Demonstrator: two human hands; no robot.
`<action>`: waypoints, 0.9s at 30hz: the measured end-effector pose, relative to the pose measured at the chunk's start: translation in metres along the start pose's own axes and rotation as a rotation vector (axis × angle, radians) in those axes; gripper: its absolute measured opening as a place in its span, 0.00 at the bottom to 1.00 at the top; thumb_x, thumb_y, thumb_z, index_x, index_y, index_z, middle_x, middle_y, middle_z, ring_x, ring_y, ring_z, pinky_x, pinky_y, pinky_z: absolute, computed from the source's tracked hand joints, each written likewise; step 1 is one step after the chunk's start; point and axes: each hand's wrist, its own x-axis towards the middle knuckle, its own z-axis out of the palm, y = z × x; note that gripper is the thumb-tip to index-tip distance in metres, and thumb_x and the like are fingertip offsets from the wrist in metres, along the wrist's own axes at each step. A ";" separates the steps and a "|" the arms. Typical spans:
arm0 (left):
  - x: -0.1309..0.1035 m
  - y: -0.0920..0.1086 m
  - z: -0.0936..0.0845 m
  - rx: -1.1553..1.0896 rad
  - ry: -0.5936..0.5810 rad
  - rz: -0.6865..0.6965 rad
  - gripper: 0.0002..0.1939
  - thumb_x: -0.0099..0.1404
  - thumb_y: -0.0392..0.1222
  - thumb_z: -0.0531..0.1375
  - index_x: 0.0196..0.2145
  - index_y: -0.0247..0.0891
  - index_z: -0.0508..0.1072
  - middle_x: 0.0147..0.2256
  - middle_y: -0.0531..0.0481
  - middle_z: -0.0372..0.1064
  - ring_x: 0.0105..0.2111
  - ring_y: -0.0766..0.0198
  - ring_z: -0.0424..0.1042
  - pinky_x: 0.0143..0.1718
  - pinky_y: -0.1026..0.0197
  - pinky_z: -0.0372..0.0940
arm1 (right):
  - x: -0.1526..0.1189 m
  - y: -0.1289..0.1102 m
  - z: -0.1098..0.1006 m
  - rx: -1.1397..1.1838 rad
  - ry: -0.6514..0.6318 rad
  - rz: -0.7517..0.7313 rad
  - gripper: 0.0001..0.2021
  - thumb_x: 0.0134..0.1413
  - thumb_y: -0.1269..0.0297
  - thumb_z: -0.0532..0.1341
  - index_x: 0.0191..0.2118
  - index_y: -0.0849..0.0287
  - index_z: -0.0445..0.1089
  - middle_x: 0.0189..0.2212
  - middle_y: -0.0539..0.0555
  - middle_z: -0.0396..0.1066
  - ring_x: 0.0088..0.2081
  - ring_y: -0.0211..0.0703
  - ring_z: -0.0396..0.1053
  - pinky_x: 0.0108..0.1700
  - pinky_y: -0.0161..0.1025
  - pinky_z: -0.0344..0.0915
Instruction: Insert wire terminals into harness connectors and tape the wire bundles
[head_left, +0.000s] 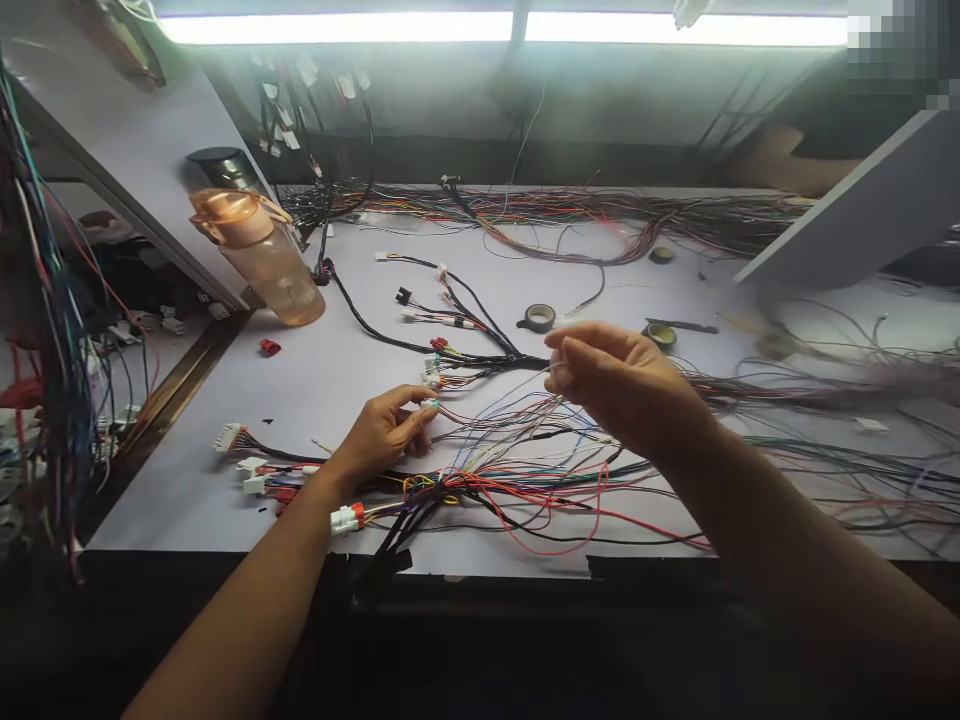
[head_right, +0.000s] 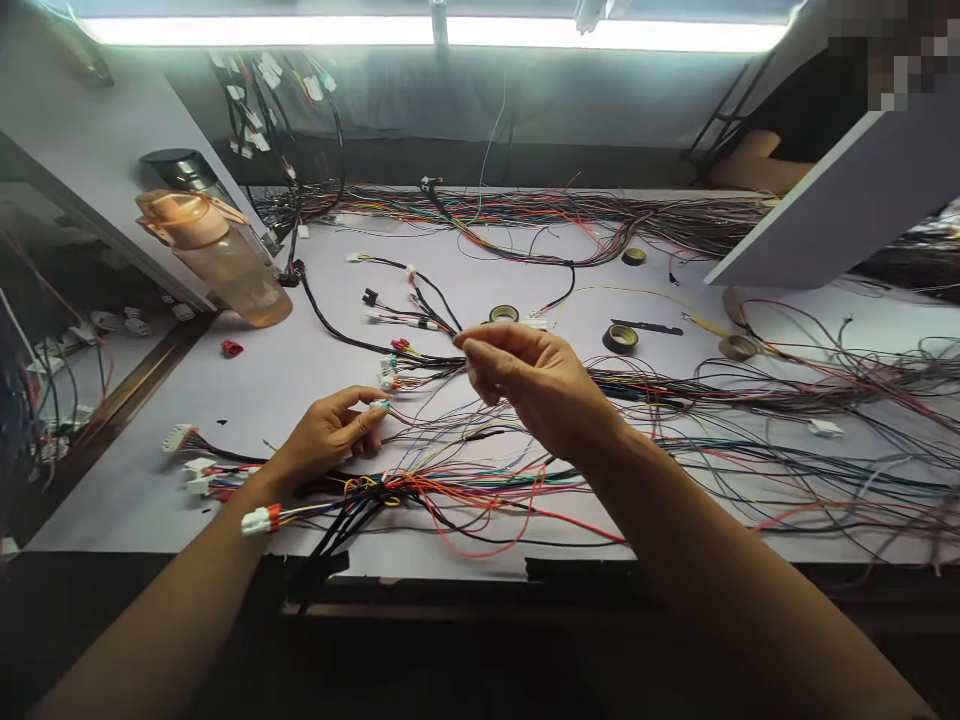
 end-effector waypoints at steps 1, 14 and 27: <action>0.000 0.000 0.000 0.000 0.001 -0.005 0.18 0.62 0.51 0.61 0.44 0.35 0.70 0.19 0.53 0.70 0.16 0.67 0.69 0.19 0.66 0.64 | 0.001 0.003 -0.001 0.039 0.046 -0.037 0.14 0.46 0.49 0.68 0.35 0.52 0.72 0.20 0.44 0.56 0.23 0.32 0.55 0.28 0.35 0.60; 0.002 -0.004 -0.002 -0.021 0.000 -0.006 0.19 0.62 0.52 0.61 0.45 0.36 0.70 0.18 0.52 0.71 0.16 0.66 0.69 0.19 0.66 0.63 | -0.012 -0.008 -0.058 0.018 0.329 -0.102 0.09 0.57 0.51 0.60 0.31 0.48 0.69 0.22 0.45 0.50 0.22 0.34 0.49 0.32 0.40 0.59; 0.002 -0.004 -0.005 -0.065 -0.014 -0.003 0.18 0.63 0.49 0.61 0.46 0.35 0.71 0.21 0.52 0.71 0.17 0.69 0.67 0.20 0.67 0.63 | 0.012 -0.038 -0.044 -0.192 0.521 -0.374 0.06 0.58 0.68 0.61 0.35 0.56 0.76 0.21 0.47 0.65 0.20 0.28 0.53 0.24 0.38 0.47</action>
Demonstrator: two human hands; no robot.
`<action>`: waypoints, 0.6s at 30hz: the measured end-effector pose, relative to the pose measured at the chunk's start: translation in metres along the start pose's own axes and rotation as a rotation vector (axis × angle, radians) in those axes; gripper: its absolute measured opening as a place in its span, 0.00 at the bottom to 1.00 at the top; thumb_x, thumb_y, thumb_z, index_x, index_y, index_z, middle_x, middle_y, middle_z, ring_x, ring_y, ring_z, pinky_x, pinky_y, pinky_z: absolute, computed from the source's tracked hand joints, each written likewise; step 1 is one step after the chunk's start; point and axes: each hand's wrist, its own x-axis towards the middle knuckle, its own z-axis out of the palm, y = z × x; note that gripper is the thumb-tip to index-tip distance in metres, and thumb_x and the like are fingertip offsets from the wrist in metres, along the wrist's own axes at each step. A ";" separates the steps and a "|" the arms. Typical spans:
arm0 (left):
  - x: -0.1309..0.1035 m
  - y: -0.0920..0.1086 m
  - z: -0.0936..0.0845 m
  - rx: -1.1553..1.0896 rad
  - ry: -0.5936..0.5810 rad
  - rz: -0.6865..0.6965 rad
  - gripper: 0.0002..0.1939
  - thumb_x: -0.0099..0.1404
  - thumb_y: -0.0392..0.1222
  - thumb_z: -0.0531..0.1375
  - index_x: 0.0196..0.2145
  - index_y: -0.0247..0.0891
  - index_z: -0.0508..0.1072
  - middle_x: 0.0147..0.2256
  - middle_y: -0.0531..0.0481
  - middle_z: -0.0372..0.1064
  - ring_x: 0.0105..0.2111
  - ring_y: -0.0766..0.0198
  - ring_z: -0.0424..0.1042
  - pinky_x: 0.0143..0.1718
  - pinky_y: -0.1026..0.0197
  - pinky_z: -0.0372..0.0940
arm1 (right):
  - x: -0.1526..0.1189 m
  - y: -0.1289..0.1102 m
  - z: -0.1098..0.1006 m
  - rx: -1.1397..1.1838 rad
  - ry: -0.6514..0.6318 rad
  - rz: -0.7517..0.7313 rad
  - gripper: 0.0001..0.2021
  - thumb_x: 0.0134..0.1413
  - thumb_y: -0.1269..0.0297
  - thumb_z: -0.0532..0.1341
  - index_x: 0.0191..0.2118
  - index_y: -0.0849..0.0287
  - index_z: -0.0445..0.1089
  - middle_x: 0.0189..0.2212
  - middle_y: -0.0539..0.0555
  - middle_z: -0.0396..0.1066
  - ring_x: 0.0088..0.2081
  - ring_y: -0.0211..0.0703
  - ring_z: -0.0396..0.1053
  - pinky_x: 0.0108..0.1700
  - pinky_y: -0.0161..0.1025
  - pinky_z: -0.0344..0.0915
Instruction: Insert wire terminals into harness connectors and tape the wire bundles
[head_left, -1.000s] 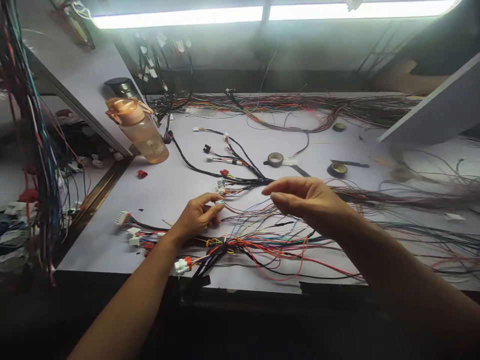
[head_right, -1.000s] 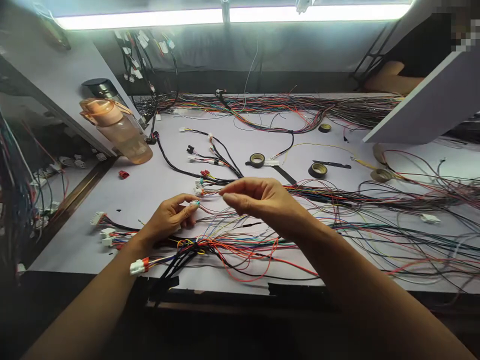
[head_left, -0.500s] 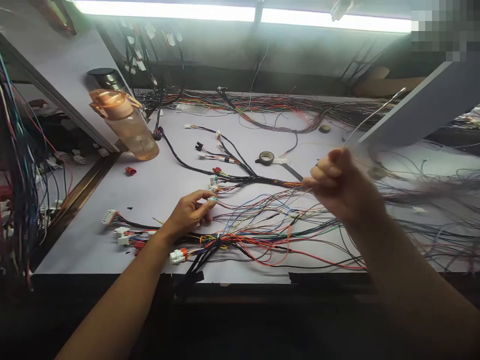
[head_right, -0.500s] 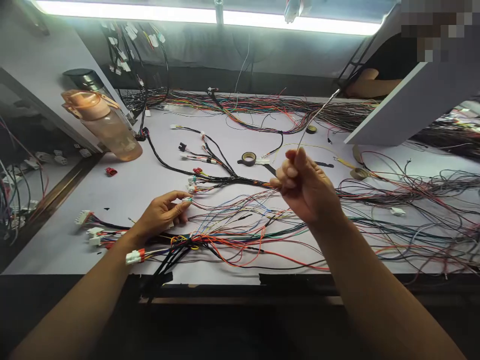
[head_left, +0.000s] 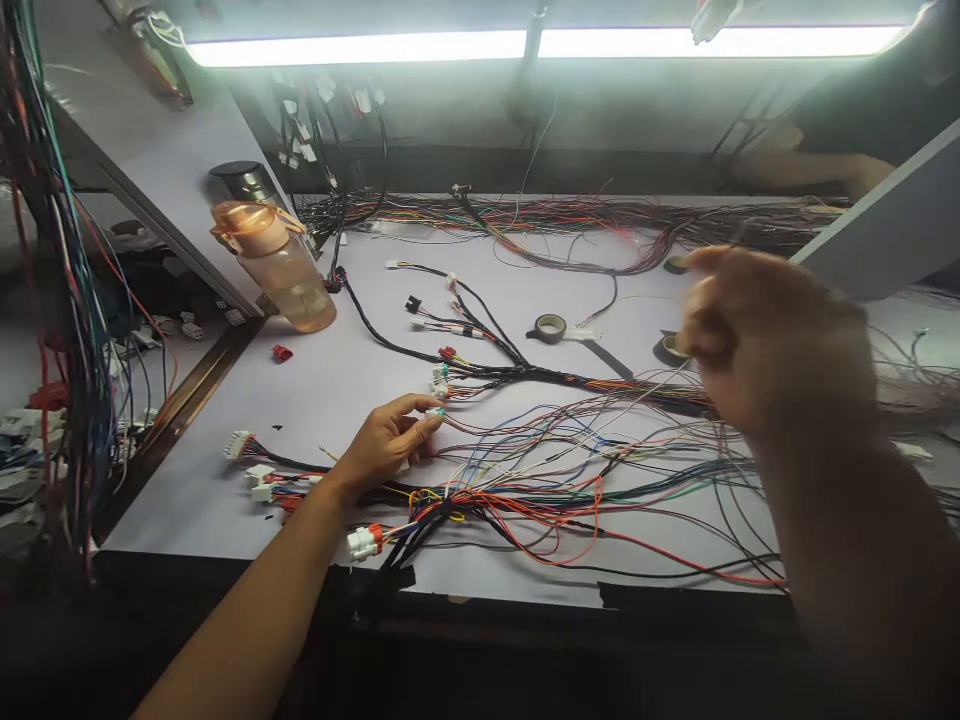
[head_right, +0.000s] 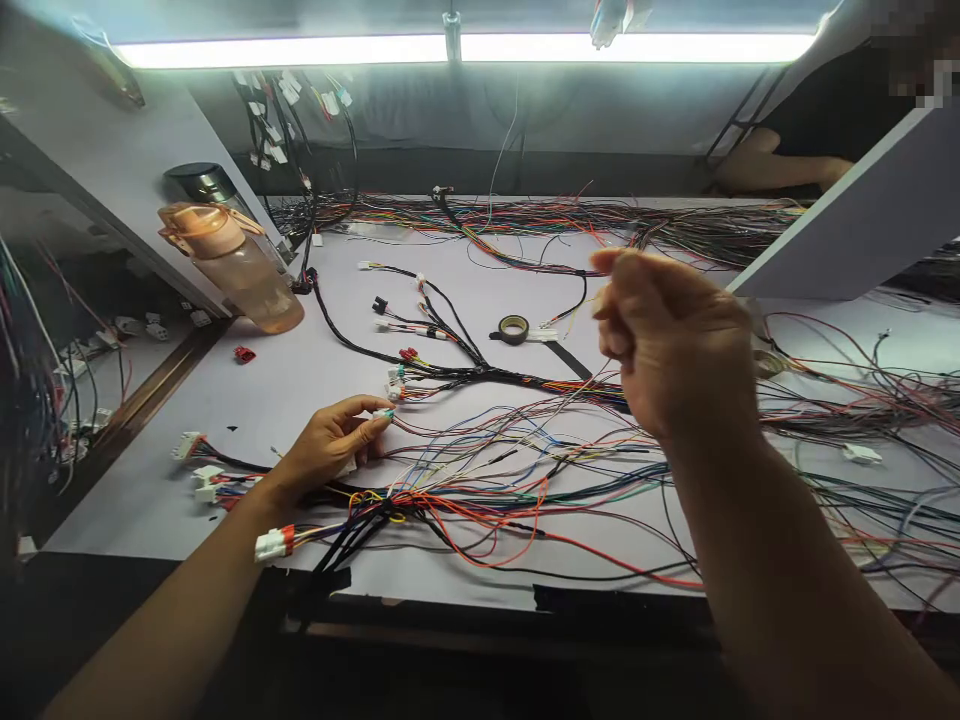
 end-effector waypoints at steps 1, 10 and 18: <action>0.000 0.000 0.000 -0.017 0.002 -0.002 0.18 0.62 0.49 0.62 0.45 0.35 0.71 0.22 0.52 0.71 0.18 0.70 0.66 0.20 0.67 0.63 | -0.004 0.007 0.008 -0.084 -0.088 -0.026 0.05 0.56 0.67 0.63 0.34 0.57 0.77 0.22 0.47 0.67 0.21 0.29 0.55 0.24 0.37 0.50; 0.004 0.004 -0.003 -0.191 0.074 -0.028 0.15 0.59 0.46 0.65 0.41 0.36 0.75 0.25 0.52 0.72 0.21 0.71 0.67 0.22 0.69 0.63 | -0.036 0.084 0.081 -0.315 -0.749 0.119 0.11 0.57 0.62 0.60 0.38 0.60 0.77 0.27 0.51 0.75 0.28 0.36 0.69 0.31 0.35 0.64; 0.005 0.003 -0.002 -0.219 0.040 -0.045 0.12 0.59 0.41 0.66 0.41 0.38 0.77 0.29 0.51 0.73 0.25 0.71 0.69 0.26 0.69 0.64 | -0.045 0.099 0.088 -0.299 -0.784 0.060 0.09 0.56 0.65 0.60 0.36 0.59 0.77 0.31 0.51 0.77 0.29 0.36 0.70 0.32 0.34 0.64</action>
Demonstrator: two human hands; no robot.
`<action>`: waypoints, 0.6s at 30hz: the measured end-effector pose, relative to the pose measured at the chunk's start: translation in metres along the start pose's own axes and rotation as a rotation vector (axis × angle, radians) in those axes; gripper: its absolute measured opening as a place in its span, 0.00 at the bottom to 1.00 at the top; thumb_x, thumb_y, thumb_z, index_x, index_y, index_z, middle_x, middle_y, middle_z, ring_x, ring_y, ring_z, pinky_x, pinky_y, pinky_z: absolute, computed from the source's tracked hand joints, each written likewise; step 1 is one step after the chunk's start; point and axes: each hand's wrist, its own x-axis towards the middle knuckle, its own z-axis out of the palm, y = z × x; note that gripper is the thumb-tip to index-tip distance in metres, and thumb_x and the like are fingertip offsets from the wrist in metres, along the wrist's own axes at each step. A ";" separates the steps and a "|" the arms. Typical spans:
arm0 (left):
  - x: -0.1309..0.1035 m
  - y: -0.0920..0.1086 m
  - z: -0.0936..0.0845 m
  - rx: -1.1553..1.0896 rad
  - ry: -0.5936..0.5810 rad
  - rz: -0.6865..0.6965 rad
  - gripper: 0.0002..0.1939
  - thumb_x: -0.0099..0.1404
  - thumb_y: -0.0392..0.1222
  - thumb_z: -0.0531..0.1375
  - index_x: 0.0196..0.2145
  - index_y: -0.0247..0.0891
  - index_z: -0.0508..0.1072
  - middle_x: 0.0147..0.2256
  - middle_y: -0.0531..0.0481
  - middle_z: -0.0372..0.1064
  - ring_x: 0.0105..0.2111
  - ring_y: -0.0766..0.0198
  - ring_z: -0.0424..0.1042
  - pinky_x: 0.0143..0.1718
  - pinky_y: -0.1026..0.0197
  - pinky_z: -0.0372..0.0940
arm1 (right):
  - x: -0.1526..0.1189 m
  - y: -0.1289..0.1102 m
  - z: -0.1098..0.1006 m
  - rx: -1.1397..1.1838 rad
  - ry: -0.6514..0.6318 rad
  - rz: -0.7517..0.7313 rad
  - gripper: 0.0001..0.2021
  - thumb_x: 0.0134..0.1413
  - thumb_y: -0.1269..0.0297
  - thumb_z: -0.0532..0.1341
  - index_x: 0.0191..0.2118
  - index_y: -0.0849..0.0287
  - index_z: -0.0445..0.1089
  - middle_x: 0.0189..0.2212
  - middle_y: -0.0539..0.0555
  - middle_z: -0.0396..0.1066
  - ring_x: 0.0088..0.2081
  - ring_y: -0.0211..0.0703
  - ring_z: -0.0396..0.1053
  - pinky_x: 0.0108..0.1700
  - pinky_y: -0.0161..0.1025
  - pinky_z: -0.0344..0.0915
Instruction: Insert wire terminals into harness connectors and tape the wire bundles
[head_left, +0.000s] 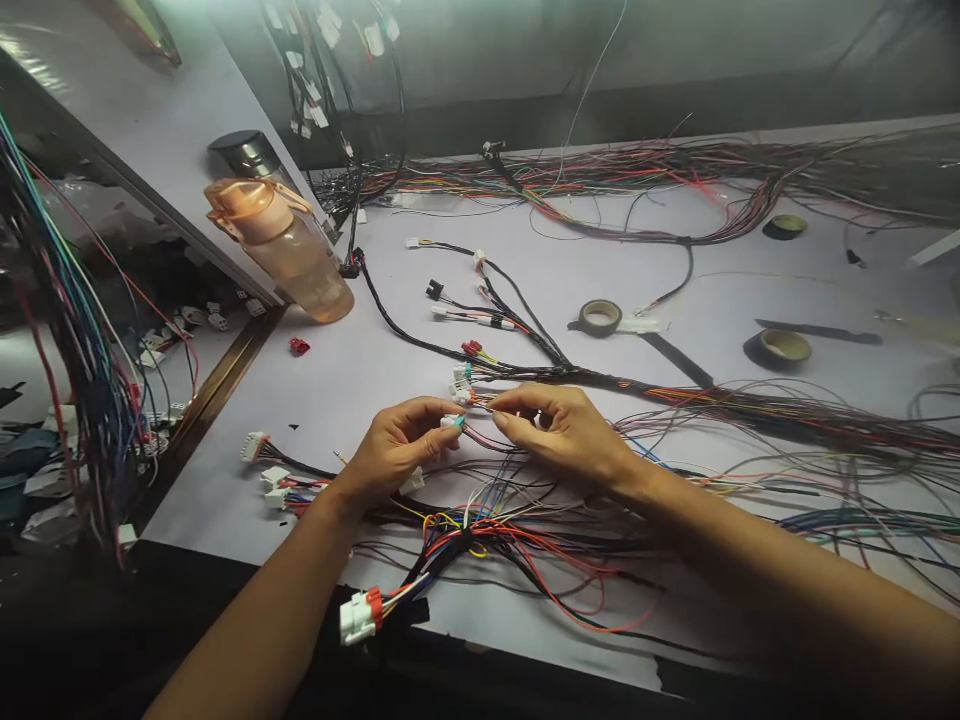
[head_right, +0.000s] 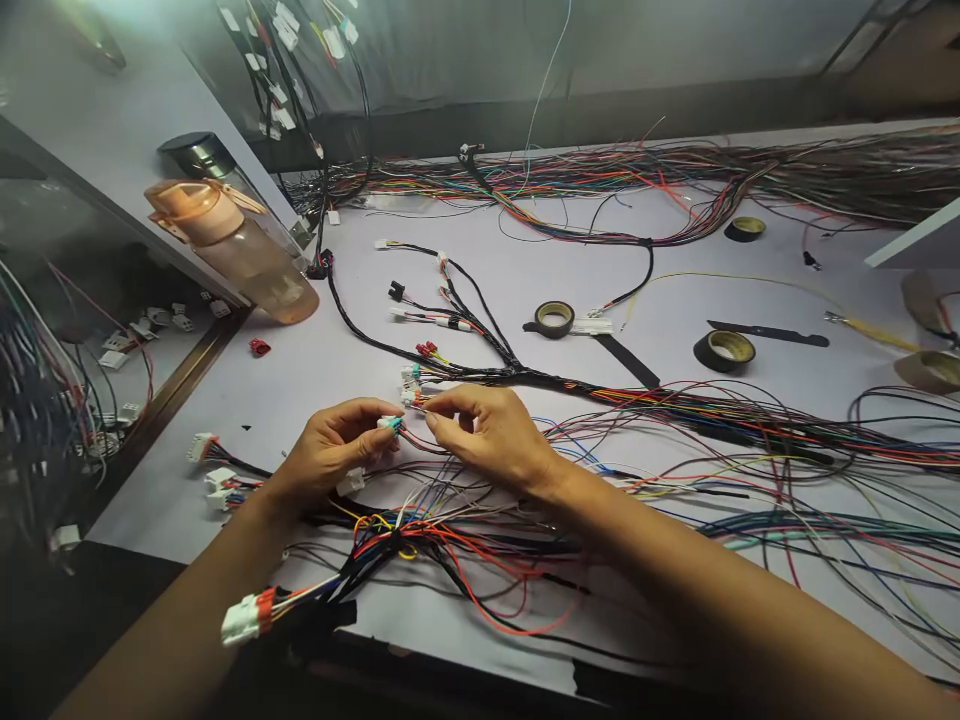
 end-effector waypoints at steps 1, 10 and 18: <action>0.000 0.000 0.000 -0.003 -0.002 -0.006 0.12 0.58 0.41 0.66 0.41 0.38 0.77 0.30 0.51 0.73 0.26 0.71 0.69 0.26 0.69 0.64 | -0.001 0.002 0.001 0.005 0.004 -0.020 0.08 0.56 0.65 0.60 0.36 0.59 0.77 0.31 0.51 0.77 0.29 0.36 0.70 0.32 0.34 0.65; 0.000 0.000 0.000 -0.056 -0.009 -0.045 0.13 0.56 0.39 0.68 0.40 0.37 0.78 0.28 0.51 0.72 0.26 0.71 0.68 0.27 0.69 0.65 | -0.008 0.018 0.012 -0.086 0.085 -0.258 0.07 0.60 0.68 0.59 0.39 0.61 0.75 0.34 0.55 0.77 0.36 0.37 0.73 0.39 0.35 0.68; 0.000 -0.002 -0.001 -0.015 -0.037 0.011 0.11 0.57 0.37 0.68 0.40 0.38 0.79 0.33 0.50 0.73 0.30 0.70 0.69 0.31 0.69 0.65 | -0.011 0.022 0.014 -0.264 0.129 -0.433 0.07 0.61 0.68 0.59 0.40 0.60 0.75 0.32 0.53 0.77 0.35 0.39 0.73 0.39 0.37 0.69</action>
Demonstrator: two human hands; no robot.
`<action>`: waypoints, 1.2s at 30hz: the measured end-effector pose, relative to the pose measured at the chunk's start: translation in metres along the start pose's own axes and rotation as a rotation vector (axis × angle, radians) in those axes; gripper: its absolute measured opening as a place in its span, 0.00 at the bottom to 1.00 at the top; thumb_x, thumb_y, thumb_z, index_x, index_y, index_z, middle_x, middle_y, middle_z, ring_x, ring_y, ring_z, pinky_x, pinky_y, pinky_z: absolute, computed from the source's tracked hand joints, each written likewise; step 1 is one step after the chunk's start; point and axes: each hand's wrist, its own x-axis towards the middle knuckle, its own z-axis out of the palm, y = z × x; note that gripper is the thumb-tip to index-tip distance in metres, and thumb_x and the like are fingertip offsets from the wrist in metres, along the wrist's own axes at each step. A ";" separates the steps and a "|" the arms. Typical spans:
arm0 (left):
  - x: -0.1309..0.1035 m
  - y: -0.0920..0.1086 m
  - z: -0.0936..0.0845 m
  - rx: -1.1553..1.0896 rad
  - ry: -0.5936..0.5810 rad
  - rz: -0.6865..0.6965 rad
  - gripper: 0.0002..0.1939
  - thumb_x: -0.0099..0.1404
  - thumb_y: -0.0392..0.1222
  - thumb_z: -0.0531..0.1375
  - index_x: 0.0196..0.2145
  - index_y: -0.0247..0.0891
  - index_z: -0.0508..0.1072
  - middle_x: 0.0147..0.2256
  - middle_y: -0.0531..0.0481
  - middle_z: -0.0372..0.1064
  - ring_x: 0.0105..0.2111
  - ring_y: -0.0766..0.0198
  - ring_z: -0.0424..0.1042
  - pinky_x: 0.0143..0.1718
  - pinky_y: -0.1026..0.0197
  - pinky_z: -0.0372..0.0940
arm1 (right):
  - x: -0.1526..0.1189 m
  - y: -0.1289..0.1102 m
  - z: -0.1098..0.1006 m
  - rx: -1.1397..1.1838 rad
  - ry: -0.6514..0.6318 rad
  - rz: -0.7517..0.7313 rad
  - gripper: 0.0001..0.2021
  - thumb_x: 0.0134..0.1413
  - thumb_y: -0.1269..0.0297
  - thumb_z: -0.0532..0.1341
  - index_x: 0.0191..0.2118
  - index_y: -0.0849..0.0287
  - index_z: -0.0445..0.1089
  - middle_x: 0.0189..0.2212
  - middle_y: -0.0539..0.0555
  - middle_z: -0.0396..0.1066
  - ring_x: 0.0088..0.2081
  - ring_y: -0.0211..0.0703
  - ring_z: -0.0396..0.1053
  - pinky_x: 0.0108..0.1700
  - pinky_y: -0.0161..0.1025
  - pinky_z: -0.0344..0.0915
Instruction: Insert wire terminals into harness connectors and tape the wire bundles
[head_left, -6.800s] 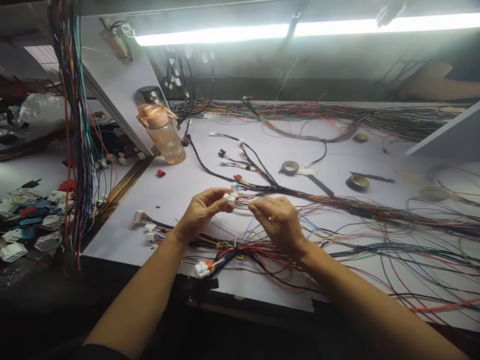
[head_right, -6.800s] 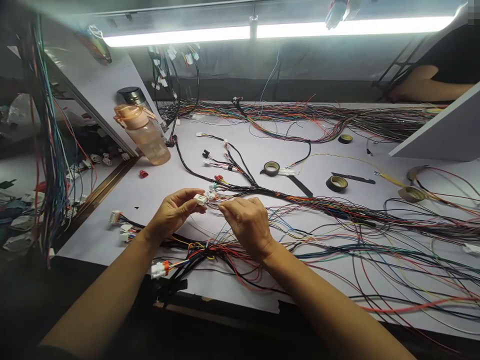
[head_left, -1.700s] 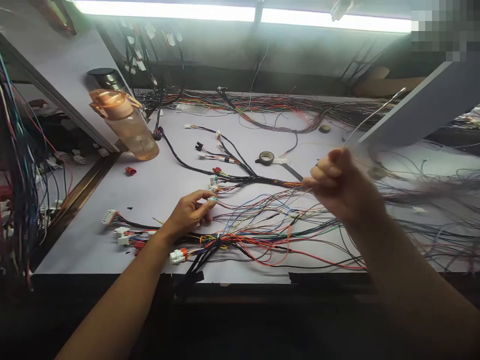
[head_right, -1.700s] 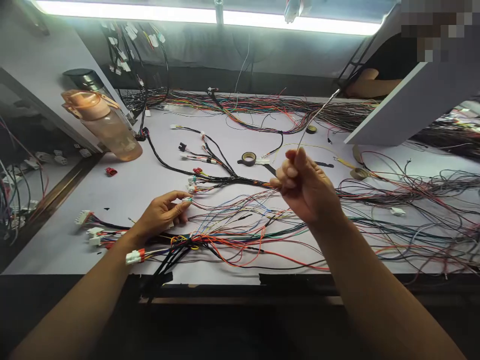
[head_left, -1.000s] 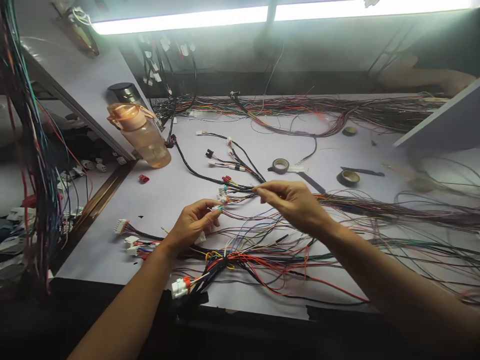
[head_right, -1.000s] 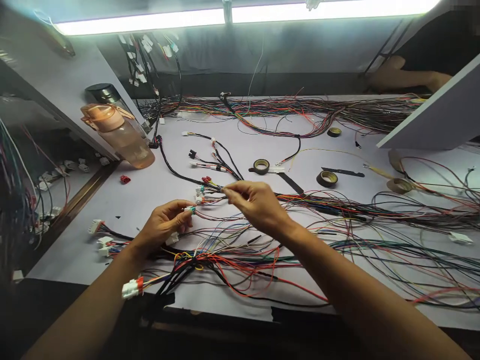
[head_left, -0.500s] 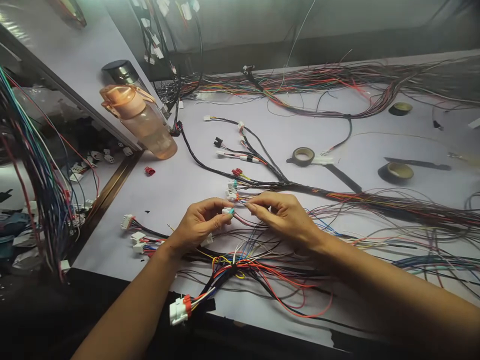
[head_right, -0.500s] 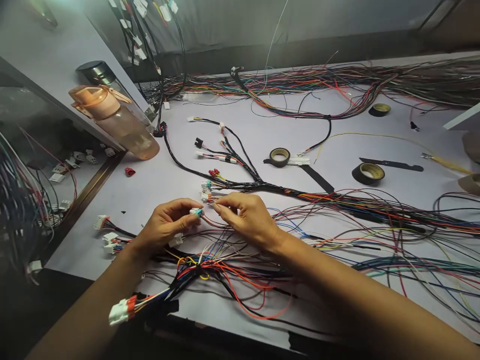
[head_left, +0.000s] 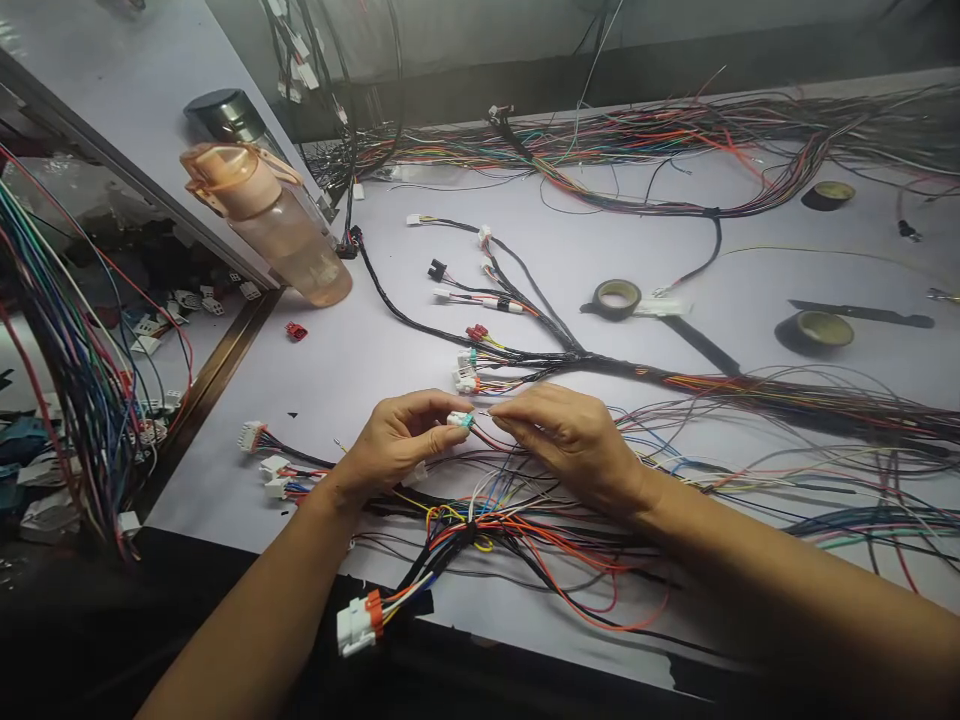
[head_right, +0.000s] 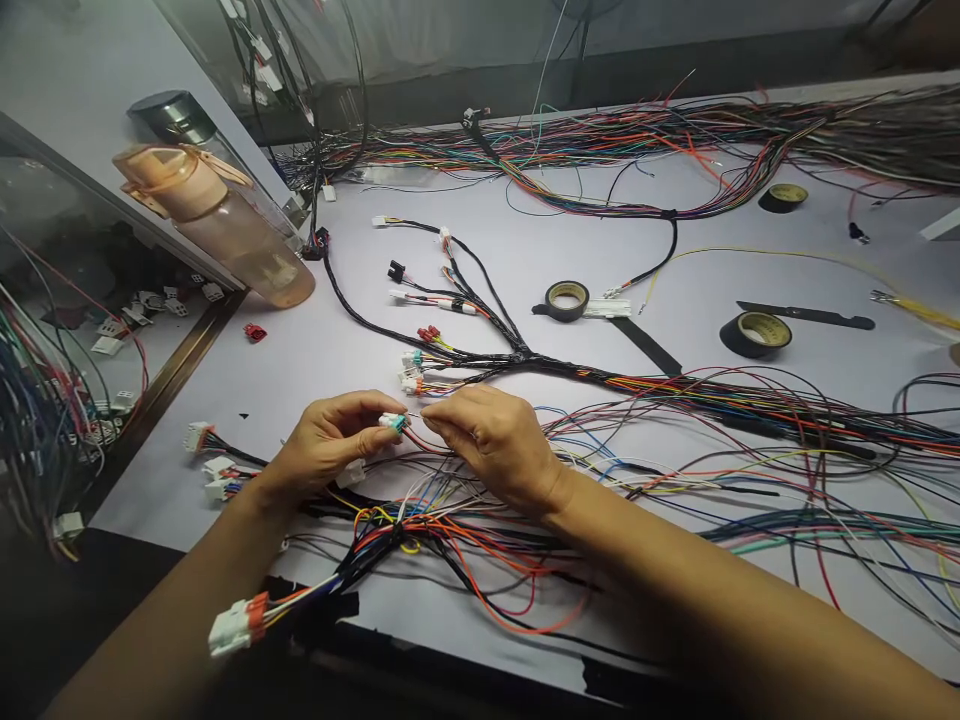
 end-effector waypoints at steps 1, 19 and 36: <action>0.000 0.000 0.000 0.006 -0.007 0.005 0.11 0.57 0.37 0.68 0.40 0.39 0.79 0.33 0.50 0.73 0.31 0.70 0.69 0.32 0.68 0.65 | 0.000 0.000 0.000 -0.016 0.001 -0.015 0.07 0.61 0.68 0.59 0.40 0.60 0.75 0.32 0.53 0.77 0.34 0.39 0.73 0.39 0.37 0.69; 0.000 0.002 -0.001 0.305 -0.130 0.174 0.05 0.64 0.38 0.61 0.35 0.36 0.77 0.33 0.48 0.71 0.33 0.67 0.69 0.37 0.63 0.64 | -0.001 -0.005 0.000 -0.232 -0.052 -0.232 0.08 0.61 0.72 0.58 0.40 0.63 0.75 0.30 0.54 0.76 0.31 0.40 0.68 0.34 0.38 0.65; 0.001 0.000 -0.003 0.357 -0.134 0.396 0.08 0.63 0.31 0.61 0.39 0.38 0.78 0.35 0.46 0.74 0.37 0.63 0.72 0.39 0.59 0.68 | 0.003 -0.012 -0.002 0.351 -0.177 0.427 0.05 0.57 0.67 0.62 0.35 0.59 0.76 0.28 0.49 0.75 0.30 0.34 0.69 0.34 0.31 0.64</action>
